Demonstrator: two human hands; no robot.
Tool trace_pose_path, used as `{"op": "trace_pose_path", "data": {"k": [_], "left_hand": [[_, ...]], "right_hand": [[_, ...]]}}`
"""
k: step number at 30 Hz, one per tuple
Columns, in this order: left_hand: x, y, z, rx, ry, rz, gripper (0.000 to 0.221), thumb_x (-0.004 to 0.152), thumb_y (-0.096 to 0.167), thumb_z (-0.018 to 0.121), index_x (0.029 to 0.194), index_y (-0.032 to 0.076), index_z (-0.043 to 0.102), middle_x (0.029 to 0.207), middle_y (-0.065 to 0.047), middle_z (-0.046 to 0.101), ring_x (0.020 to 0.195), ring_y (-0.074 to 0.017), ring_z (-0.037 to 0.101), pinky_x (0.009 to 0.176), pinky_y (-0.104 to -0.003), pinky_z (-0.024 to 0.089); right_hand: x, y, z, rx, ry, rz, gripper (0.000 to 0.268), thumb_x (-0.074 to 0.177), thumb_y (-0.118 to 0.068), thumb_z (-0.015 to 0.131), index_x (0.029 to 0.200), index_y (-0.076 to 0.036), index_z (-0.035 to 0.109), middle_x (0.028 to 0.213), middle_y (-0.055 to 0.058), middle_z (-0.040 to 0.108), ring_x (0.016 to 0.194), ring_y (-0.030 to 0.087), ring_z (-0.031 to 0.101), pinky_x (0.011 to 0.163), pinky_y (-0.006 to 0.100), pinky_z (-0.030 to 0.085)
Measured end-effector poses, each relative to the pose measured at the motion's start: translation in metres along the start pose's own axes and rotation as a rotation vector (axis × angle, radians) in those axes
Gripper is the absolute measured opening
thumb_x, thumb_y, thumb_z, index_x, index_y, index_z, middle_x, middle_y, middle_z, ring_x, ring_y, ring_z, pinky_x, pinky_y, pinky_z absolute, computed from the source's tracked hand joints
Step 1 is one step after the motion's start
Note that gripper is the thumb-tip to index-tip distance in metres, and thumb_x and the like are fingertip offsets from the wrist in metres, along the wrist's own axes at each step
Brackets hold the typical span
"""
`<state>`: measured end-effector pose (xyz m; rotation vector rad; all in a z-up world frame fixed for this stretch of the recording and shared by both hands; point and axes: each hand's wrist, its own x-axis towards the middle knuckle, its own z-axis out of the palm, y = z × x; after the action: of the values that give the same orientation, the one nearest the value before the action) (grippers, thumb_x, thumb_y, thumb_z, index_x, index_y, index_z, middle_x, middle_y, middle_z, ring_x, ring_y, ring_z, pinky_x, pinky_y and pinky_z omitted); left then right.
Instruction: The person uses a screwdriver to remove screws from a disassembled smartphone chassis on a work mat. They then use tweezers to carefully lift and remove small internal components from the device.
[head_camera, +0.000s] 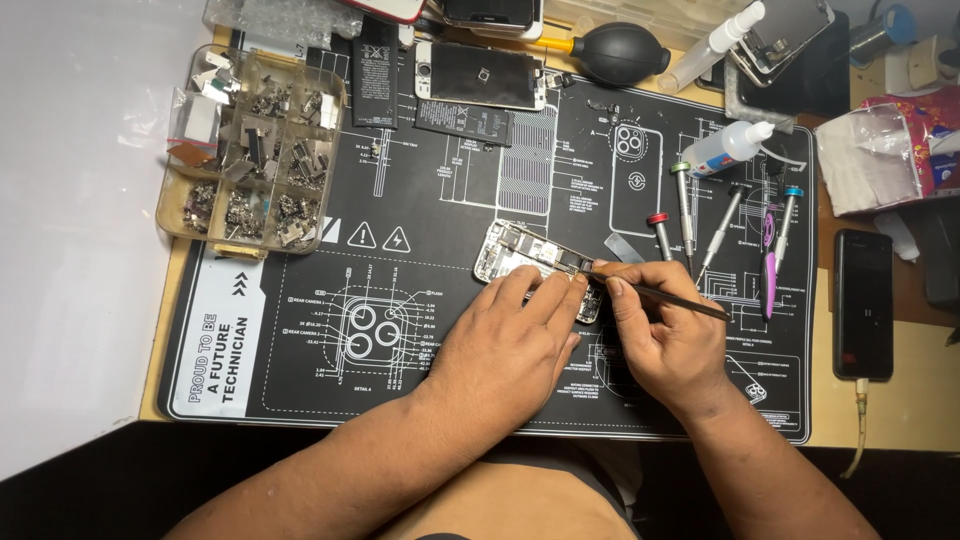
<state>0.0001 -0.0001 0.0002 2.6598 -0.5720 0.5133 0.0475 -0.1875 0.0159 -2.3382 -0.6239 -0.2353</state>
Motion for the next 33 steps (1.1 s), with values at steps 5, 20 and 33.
{"op": "trace_pose_path", "data": {"k": [5, 20, 33], "left_hand": [[-0.0008, 0.0003, 0.0002, -0.013, -0.01, -0.002, 0.052, 0.096, 0.032, 0.063, 0.137, 0.002, 0.062, 0.114, -0.002, 0.06, 0.104, -0.0232, 0.053, 0.092, -0.034, 0.049], [0.0, 0.0003, -0.0003, 0.003, -0.013, -0.002, 0.052, 0.095, 0.032, 0.063, 0.138, 0.003, 0.062, 0.113, -0.001, 0.06, 0.105, -0.0229, 0.053, 0.093, -0.034, 0.049], [0.0001, -0.0005, -0.002, -0.019, 0.004, 0.01, 0.052, 0.095, 0.031, 0.063, 0.137, 0.001, 0.062, 0.114, -0.003, 0.06, 0.104, -0.0241, 0.054, 0.093, -0.034, 0.049]], "right_hand": [[0.0008, 0.0, 0.0003, 0.048, 0.001, -0.025, 0.014, 0.103, -0.009, 0.057, 0.104, 0.004, 0.063, 0.11, 0.016, 0.074, 0.102, 0.025, 0.076, 0.077, 0.024, 0.057], [0.0012, 0.0007, -0.0004, 0.043, -0.008, -0.023, 0.015, 0.103, -0.008, 0.057, 0.104, 0.005, 0.063, 0.11, 0.017, 0.074, 0.104, 0.027, 0.076, 0.085, 0.027, 0.059], [0.0018, -0.0002, -0.0007, 0.055, -0.015, -0.012, 0.013, 0.103, -0.008, 0.057, 0.104, 0.004, 0.062, 0.111, 0.017, 0.074, 0.105, 0.026, 0.076, 0.075, 0.024, 0.06]]}}
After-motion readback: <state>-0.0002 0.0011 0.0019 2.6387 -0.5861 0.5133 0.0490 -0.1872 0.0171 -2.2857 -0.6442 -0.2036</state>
